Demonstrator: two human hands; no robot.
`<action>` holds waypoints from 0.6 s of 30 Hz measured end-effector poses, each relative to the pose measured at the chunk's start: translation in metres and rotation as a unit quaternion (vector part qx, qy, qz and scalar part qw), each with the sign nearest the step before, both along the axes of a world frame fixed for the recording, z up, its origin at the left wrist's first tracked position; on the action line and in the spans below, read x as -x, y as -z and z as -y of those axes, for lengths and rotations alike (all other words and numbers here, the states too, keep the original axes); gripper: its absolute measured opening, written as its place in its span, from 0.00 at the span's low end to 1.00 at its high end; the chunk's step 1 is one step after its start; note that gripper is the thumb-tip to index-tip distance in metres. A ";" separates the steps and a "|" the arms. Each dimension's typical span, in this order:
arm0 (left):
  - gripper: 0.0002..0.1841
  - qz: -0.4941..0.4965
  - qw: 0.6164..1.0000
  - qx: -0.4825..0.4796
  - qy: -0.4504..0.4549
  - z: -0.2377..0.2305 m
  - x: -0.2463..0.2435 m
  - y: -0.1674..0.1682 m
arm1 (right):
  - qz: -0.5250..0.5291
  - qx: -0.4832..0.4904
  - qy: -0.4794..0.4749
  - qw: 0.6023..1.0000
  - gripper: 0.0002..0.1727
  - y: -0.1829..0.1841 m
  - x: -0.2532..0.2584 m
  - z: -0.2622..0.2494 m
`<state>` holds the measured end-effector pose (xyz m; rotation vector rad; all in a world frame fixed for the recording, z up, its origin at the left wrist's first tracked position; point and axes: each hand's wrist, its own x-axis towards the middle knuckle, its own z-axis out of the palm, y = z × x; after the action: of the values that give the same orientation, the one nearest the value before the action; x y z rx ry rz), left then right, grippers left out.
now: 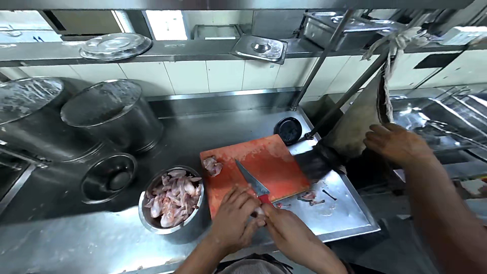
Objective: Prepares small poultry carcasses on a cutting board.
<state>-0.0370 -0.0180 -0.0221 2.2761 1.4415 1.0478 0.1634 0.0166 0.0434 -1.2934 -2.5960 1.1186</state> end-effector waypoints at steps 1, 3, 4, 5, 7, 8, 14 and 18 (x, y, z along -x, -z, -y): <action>0.35 0.013 1.000 -0.004 -0.006 -0.002 -0.003 0.001 | -0.004 -0.020 0.006 1.000 0.17 -0.003 -0.001 0.001; 0.36 0.086 0.996 -0.014 -0.030 -0.006 -0.012 0.003 | -0.059 -0.072 0.030 0.995 0.19 0.003 0.002 0.006; 0.37 0.140 0.989 -0.017 -0.049 -0.007 -0.018 0.003 | -0.097 -0.092 0.043 0.990 0.21 0.008 0.005 0.009; 0.37 0.201 0.977 -0.016 -0.065 -0.010 -0.024 0.001 | -0.137 -0.109 0.056 0.983 0.22 0.014 0.008 0.013; 0.35 0.327 0.943 0.012 -0.065 -0.014 -0.036 -0.008 | -0.201 -0.146 0.085 0.965 0.24 0.023 0.017 0.019; 0.34 0.386 0.920 0.037 -0.054 -0.014 -0.042 -0.013 | -0.225 -0.171 0.104 0.953 0.24 0.027 0.021 0.021; 0.24 0.484 0.858 0.173 -0.017 -0.004 -0.053 -0.033 | -0.248 -0.299 0.138 0.911 0.25 0.044 0.031 0.026; 0.31 0.481 0.848 0.222 -0.008 -0.004 -0.042 -0.030 | -0.239 -0.263 0.124 0.927 0.24 0.038 0.030 0.032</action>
<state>0.0052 -0.0135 0.0078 1.1012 1.0703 1.3731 0.1335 -0.0158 0.0050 -1.0228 -2.0870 0.5429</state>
